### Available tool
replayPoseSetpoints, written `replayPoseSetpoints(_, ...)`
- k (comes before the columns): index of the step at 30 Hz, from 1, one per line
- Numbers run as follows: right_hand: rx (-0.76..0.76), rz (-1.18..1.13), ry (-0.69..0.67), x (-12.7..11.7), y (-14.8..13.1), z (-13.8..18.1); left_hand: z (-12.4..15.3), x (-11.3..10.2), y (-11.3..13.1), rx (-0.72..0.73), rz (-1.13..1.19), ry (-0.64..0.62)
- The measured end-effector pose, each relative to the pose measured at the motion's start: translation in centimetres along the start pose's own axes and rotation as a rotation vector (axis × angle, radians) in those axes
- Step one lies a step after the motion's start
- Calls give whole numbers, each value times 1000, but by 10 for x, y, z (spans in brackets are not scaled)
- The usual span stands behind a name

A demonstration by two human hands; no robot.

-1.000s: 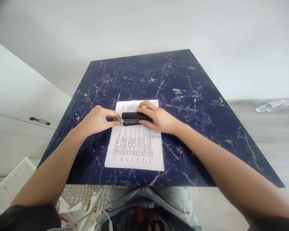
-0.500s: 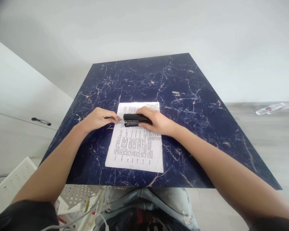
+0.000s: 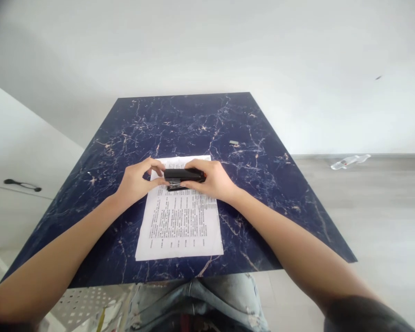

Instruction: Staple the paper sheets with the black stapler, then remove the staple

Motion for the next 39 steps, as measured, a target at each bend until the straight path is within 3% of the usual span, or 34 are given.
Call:
replayPoseSetpoints(3,82,95,36,-15,11,-3,7,-5,-21,-204,-182,47)
replayPoseSetpoints(6,221,199,186,-48,34,-7,17,-4,-40,-373,-341,-7)
replayPoseSetpoints(10,344,297,404,-92,66,-7,20,8,-42,-407,-300,-99)
replayPoseSetpoints(14,392,373,433,-105,88,-8,17,12,-35,-366,-190,-44)
replayPoseSetpoints(20,358,445,292,-95,97,-12,20,-4,-45,-344,-65,269)
replayPoseSetpoints(26,172,361,-51,-91,82,-10,26,-15,-62,-270,20,520)
replayPoseSetpoints(33,99,224,-475,-71,53,2,27,-16,-60,-287,52,566)
replayPoseSetpoints(39,100,201,-507,-51,37,3,27,-16,-60,-280,52,574)
Point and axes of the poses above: each hand's wrist, its own z-axis away from the middle knuckle, its own x-axis out of the palm, y = z × x, the point moved 7 cm from there along -z, towards the middle knuckle, and after that the axes turned 11 degrees about x, right-handed, at the moved point
